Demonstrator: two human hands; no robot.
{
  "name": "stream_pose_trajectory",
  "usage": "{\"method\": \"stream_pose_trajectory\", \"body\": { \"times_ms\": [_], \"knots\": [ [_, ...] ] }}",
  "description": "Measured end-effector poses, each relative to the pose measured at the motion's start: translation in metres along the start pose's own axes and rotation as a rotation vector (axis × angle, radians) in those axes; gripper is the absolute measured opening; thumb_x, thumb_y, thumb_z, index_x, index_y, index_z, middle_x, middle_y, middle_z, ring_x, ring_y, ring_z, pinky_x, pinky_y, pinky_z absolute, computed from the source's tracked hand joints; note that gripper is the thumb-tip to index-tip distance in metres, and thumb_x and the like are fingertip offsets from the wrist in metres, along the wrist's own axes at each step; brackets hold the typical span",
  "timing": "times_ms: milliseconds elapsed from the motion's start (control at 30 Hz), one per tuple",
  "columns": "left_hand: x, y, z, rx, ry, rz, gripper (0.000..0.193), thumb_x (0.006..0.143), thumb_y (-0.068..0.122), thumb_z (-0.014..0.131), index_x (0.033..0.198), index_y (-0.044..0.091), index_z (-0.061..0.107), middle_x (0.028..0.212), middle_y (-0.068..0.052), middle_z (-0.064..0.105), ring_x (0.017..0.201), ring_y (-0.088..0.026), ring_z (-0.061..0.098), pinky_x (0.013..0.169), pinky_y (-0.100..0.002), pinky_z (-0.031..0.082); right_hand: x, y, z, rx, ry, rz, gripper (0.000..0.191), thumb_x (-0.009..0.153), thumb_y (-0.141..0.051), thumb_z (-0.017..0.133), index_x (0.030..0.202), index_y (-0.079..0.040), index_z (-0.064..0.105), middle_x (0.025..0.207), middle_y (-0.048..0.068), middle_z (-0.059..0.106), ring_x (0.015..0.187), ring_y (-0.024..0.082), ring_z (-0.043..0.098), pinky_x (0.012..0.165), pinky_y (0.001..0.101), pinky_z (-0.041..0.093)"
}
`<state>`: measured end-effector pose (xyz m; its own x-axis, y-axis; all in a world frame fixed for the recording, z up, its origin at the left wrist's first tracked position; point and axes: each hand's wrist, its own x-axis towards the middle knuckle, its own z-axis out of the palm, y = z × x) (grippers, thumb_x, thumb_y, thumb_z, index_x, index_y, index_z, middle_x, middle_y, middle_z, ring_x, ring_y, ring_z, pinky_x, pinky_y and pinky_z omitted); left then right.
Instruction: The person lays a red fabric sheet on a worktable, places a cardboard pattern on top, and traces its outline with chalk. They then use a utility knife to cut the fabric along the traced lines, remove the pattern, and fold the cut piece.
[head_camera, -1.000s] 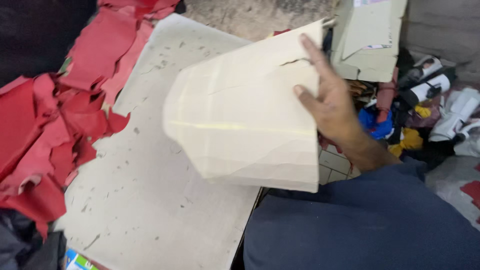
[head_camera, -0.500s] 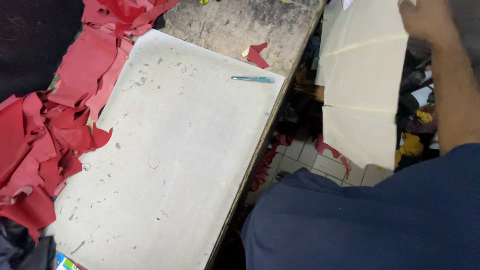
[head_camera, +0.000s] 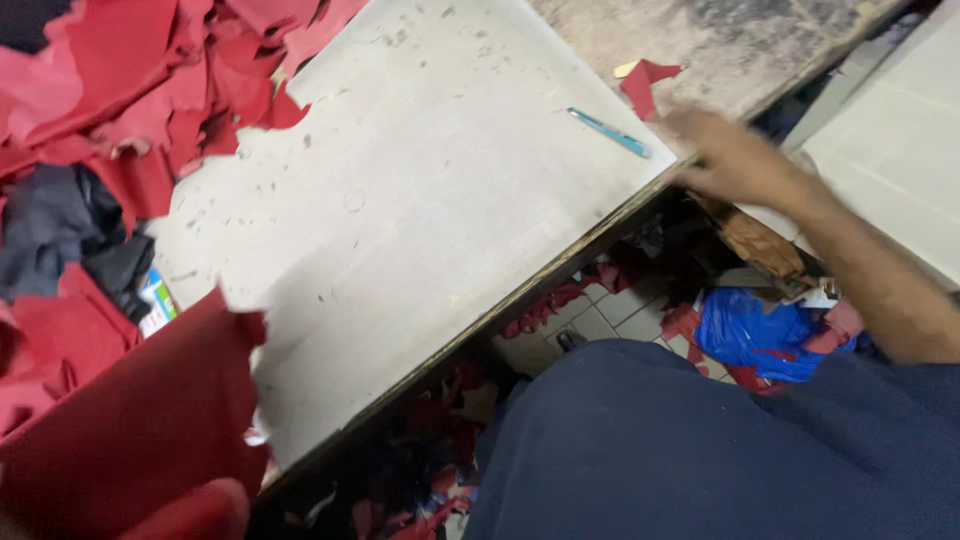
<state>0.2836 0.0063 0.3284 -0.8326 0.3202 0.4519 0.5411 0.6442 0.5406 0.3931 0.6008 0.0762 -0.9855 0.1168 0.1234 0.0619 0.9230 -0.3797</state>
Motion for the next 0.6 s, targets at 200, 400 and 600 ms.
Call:
{"method": "stream_pose_trajectory", "body": {
  "times_ms": [200,400,600],
  "knots": [
    [-0.044,0.091,0.001,0.016,-0.217,-0.009,0.044,0.093,0.045,0.062,0.125,0.016,0.063,0.106,-0.01,0.071,0.09,-0.029,0.073,0.082,-0.04,0.054,0.026,-0.164,0.041,0.266,0.036,-0.529,0.112,0.074,-0.048,0.079,0.161,-0.015,0.017,0.17,0.014,0.019,0.148,0.04,0.038,0.12,0.0549,0.037],
    [-0.027,0.097,-0.036,0.274,-0.187,0.095,0.05,0.086,0.043,0.074,0.124,0.012,0.066,0.103,-0.011,0.071,0.088,-0.026,0.072,0.08,-0.036,0.054,0.045,-0.199,0.023,0.633,-0.225,-0.531,0.066,0.08,-0.018,0.077,0.142,-0.014,0.055,0.139,0.013,0.066,0.125,0.028,0.069,0.104,0.0402,0.055],
    [0.081,0.0,-0.037,0.183,-0.37,0.367,0.057,0.061,0.009,0.094,0.111,-0.005,0.071,0.096,-0.018,0.072,0.083,-0.025,0.07,0.073,-0.033,0.055,0.106,-0.12,-0.053,0.248,-0.48,-0.405,0.056,0.077,-0.019,0.084,0.131,-0.011,0.073,0.104,0.008,0.083,0.09,0.015,0.081,0.085,0.0318,0.063]
  ]
}}
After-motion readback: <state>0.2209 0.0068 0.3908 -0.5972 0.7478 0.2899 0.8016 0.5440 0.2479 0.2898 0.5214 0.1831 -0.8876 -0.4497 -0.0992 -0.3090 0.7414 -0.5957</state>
